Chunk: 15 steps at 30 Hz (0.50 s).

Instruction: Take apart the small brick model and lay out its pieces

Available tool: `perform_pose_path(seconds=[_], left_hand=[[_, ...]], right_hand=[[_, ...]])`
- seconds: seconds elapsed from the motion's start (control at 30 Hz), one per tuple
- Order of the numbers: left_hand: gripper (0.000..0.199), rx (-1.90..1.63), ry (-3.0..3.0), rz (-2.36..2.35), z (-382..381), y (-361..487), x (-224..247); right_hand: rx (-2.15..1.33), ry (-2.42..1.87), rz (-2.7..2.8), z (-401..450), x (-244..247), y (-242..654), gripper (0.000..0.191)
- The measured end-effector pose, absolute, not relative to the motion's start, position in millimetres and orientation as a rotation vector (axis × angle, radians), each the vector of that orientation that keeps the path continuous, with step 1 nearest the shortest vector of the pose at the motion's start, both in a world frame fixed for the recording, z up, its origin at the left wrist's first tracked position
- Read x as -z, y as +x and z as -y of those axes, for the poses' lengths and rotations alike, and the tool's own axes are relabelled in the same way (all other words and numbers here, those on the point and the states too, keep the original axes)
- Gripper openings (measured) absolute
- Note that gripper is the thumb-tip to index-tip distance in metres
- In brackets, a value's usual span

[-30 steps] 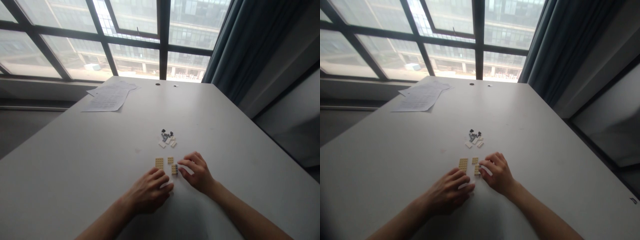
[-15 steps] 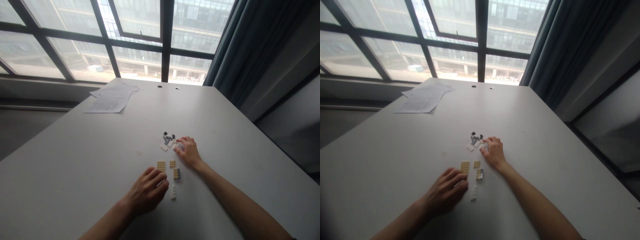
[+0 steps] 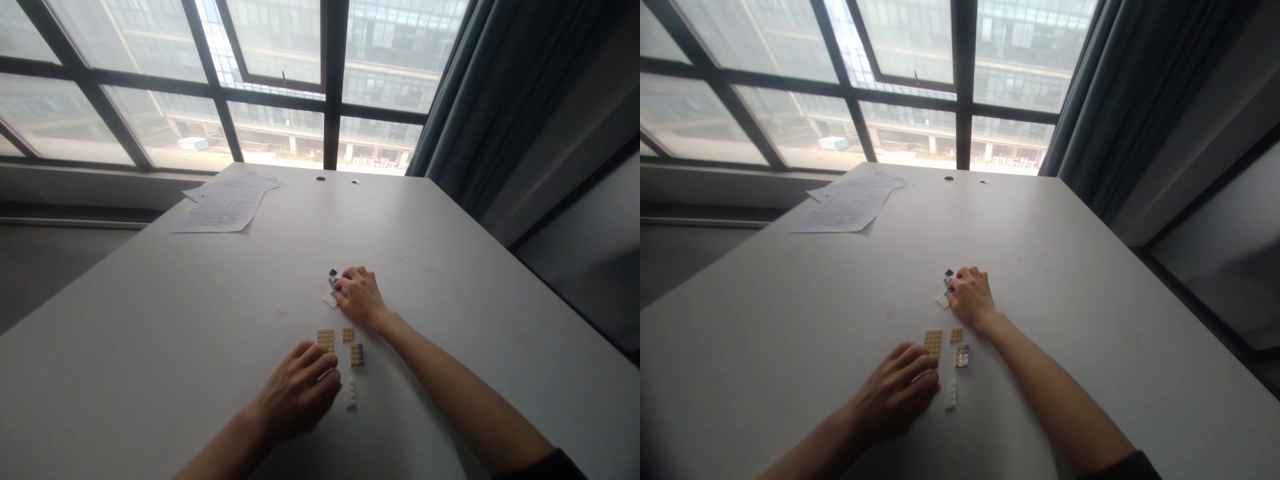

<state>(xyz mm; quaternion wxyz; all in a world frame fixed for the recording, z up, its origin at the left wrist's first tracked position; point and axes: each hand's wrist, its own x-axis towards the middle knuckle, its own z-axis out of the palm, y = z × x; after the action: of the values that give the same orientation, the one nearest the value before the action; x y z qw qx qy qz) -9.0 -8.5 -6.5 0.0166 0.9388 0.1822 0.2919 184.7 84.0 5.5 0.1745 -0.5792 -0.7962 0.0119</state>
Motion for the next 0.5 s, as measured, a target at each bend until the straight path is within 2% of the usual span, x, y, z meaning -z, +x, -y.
perform_pose_path(seconds=[0.23, 0.5], left_hand=[[0.009, -0.930, 2.916, -0.578, 8.5, -8.5, 5.5], [0.008, -0.951, 2.904, -0.581, 8.1, -7.8, 3.6]], right_hand=[[-0.071, -1.572, 2.299, -91.1, -3.8, 186.3, 0.017], [-0.159, -1.488, 2.247, -94.0, 2.6, 190.3, 0.007]])
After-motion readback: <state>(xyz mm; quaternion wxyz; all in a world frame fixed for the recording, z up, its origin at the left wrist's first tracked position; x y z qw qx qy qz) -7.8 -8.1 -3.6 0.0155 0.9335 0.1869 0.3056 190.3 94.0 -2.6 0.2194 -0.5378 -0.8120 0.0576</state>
